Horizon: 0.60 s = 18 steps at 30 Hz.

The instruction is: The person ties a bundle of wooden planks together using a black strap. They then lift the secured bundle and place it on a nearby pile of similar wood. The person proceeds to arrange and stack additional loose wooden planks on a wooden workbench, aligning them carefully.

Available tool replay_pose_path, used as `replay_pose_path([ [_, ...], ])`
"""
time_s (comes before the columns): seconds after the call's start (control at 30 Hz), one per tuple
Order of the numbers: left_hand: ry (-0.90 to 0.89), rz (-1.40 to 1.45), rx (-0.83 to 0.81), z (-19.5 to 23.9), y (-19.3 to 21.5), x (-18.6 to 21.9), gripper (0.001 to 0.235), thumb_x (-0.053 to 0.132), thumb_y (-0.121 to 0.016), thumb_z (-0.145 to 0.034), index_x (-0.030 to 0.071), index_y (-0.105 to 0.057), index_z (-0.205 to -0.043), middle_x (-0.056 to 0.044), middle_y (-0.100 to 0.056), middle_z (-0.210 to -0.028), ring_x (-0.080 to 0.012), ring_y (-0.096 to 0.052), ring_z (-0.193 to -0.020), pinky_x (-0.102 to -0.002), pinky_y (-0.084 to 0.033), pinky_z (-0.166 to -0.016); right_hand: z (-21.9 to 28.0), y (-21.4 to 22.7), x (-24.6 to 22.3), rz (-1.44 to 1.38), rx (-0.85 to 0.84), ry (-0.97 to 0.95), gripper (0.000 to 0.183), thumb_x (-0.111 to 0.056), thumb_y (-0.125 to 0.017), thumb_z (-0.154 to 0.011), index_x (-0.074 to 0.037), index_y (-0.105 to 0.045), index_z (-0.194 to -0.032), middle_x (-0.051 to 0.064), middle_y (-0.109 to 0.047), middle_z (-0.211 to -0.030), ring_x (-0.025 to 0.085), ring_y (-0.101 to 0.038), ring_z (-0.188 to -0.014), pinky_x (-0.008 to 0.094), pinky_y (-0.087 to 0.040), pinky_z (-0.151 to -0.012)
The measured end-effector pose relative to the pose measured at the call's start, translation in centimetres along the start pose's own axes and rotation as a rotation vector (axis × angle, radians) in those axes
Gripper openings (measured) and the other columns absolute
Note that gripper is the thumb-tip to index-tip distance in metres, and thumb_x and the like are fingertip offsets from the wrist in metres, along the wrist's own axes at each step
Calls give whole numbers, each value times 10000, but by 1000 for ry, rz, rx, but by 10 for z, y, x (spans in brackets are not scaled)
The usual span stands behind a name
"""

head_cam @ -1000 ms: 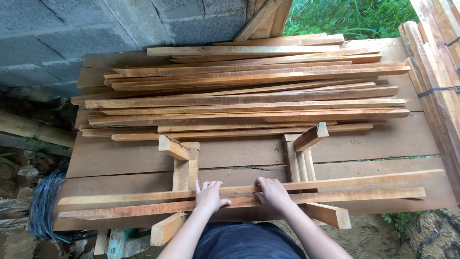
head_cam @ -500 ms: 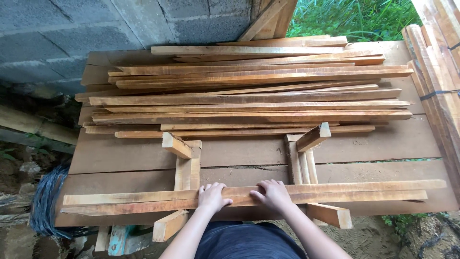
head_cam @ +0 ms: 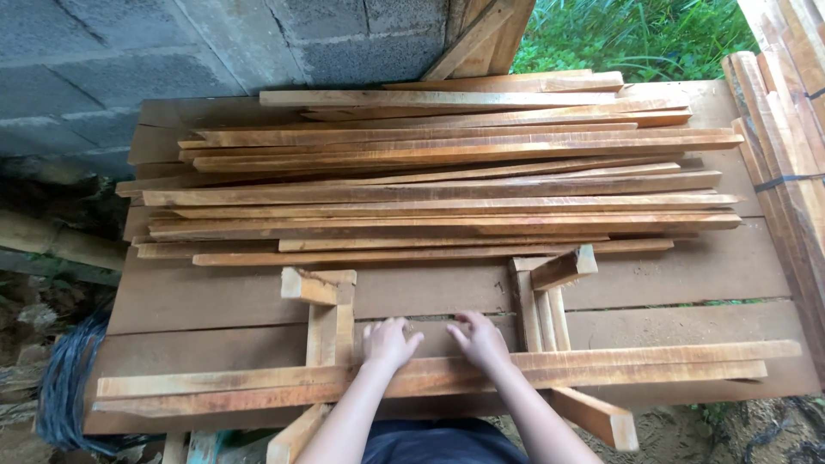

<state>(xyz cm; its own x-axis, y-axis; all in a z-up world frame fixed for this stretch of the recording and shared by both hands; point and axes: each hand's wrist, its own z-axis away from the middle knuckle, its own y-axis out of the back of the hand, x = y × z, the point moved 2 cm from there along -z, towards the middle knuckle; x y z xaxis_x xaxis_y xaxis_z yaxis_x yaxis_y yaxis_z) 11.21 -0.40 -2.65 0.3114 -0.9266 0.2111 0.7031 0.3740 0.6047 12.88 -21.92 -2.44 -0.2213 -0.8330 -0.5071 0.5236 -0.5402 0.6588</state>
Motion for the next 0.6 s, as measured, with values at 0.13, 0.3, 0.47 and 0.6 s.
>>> replay_pose_path([
  [0.13,-89,523,434,-118,-24,-23,624,537,-660,-896,97,-572,-1329,-108,-684,-1249,-256,-644,-1189,-475,-446,-1086,-84,-20,30,-456,143,-159,528,-419,-697,-921,-85,-642,-1327,121,-699,-1291,261,-679,-1164,423,-535,-999],
  [0.3,286,1527,179,-184,-9,-57,724,532,-621,-947,6,-522,-1434,-162,-601,-1425,-274,-616,-1276,-441,-506,-1040,-155,-19,58,-1278,206,-382,733,-434,-677,-943,21,-472,-1479,247,-574,-1433,356,-586,-1295,479,-472,-1077],
  [0.47,423,2210,237,-203,13,-47,974,409,-804,-878,71,-232,-1591,-172,-318,-1592,-336,-483,-1341,-445,-430,-1105,-178,1,38,-1843,258,-625,1138,-596,-699,-871,-42,-73,-1643,231,-190,-1674,379,-336,-1504,492,-336,-1207],
  [0.6,628,2198,240,-183,42,-30,983,462,-852,-790,123,-329,-1550,-98,-412,-1479,-249,-537,-1189,-390,-442,-1054,-182,0,39,-1925,244,-704,1206,-665,-724,-822,-25,-109,-1639,185,-243,-1671,350,-333,-1499,488,-295,-1213],
])
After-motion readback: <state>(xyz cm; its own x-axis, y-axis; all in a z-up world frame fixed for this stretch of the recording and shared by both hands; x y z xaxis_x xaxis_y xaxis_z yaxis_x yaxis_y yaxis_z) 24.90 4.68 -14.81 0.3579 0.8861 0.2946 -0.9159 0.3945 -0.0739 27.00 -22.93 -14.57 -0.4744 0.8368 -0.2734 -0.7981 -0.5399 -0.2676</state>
